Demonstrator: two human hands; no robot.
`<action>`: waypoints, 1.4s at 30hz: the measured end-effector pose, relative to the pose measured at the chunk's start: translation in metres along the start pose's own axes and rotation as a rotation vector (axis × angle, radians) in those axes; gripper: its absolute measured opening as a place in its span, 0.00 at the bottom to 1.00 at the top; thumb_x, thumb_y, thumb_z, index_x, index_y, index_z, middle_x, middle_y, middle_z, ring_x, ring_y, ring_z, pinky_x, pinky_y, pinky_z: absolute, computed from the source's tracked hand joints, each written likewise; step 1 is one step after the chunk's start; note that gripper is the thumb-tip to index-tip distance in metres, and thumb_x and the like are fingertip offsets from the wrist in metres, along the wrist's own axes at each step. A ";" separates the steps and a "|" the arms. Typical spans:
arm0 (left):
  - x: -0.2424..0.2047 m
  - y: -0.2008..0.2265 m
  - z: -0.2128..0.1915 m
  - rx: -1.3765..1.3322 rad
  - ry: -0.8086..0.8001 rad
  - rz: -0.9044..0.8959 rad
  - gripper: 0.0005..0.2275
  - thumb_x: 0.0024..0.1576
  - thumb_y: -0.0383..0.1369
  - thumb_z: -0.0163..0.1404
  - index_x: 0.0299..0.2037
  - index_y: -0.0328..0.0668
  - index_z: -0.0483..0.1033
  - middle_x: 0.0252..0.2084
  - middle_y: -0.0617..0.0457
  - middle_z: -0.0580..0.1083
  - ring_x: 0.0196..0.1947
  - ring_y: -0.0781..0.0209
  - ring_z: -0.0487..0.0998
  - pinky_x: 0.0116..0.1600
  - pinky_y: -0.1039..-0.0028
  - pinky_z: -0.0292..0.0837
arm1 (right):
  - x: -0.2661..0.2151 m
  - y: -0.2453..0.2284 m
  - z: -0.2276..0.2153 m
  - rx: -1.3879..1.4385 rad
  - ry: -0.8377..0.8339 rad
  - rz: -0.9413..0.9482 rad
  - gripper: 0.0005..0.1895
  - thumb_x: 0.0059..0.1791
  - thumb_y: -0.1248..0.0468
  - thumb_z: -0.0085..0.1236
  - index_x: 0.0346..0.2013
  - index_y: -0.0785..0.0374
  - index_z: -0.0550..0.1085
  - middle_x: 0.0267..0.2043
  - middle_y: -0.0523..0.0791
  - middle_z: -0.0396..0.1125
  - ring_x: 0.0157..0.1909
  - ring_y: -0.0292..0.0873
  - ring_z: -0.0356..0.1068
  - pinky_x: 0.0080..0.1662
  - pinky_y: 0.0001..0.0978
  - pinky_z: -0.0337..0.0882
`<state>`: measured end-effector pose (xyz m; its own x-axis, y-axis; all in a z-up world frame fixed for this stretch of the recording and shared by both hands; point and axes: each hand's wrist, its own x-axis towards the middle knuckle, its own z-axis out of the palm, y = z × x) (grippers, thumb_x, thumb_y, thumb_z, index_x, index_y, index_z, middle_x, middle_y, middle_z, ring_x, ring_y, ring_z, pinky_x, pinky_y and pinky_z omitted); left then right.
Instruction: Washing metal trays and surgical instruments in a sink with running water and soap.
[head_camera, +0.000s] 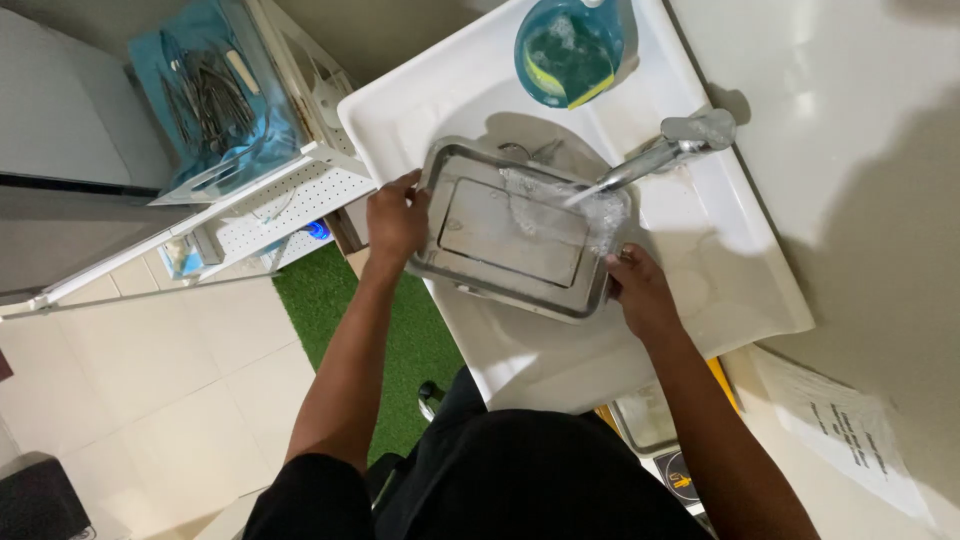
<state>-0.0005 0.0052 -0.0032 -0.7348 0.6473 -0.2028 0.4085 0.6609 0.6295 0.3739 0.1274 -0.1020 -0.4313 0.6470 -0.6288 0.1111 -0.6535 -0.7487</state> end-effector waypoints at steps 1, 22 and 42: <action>0.004 -0.002 0.009 -0.002 -0.001 0.000 0.17 0.57 0.32 0.54 0.57 0.44 0.79 0.39 0.44 0.82 0.32 0.52 0.83 0.46 0.64 0.78 | -0.003 -0.001 -0.002 -0.002 0.001 0.000 0.12 0.55 0.62 0.57 0.51 0.63 0.68 0.39 0.40 0.67 0.37 0.35 0.66 0.39 0.32 0.70; 0.049 -0.024 0.093 -0.295 -0.256 0.213 0.20 0.60 0.32 0.50 0.64 0.41 0.72 0.54 0.41 0.78 0.50 0.53 0.81 0.56 0.65 0.75 | -0.039 -0.012 -0.022 0.141 0.026 -0.148 0.08 0.56 0.68 0.52 0.50 0.61 0.66 0.48 0.45 0.72 0.47 0.40 0.74 0.50 0.43 0.77; 0.040 -0.057 0.150 -0.828 -0.246 -0.067 0.18 0.65 0.26 0.41 0.66 0.41 0.67 0.54 0.46 0.76 0.53 0.56 0.75 0.58 0.67 0.70 | -0.033 -0.014 -0.009 0.114 0.000 -0.219 0.10 0.55 0.68 0.52 0.50 0.58 0.65 0.50 0.43 0.70 0.50 0.38 0.72 0.51 0.41 0.77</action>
<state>0.0280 0.0500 -0.1598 -0.5662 0.7440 -0.3549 -0.2271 0.2731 0.9348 0.3949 0.1190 -0.0725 -0.4337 0.7782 -0.4541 -0.0870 -0.5378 -0.8385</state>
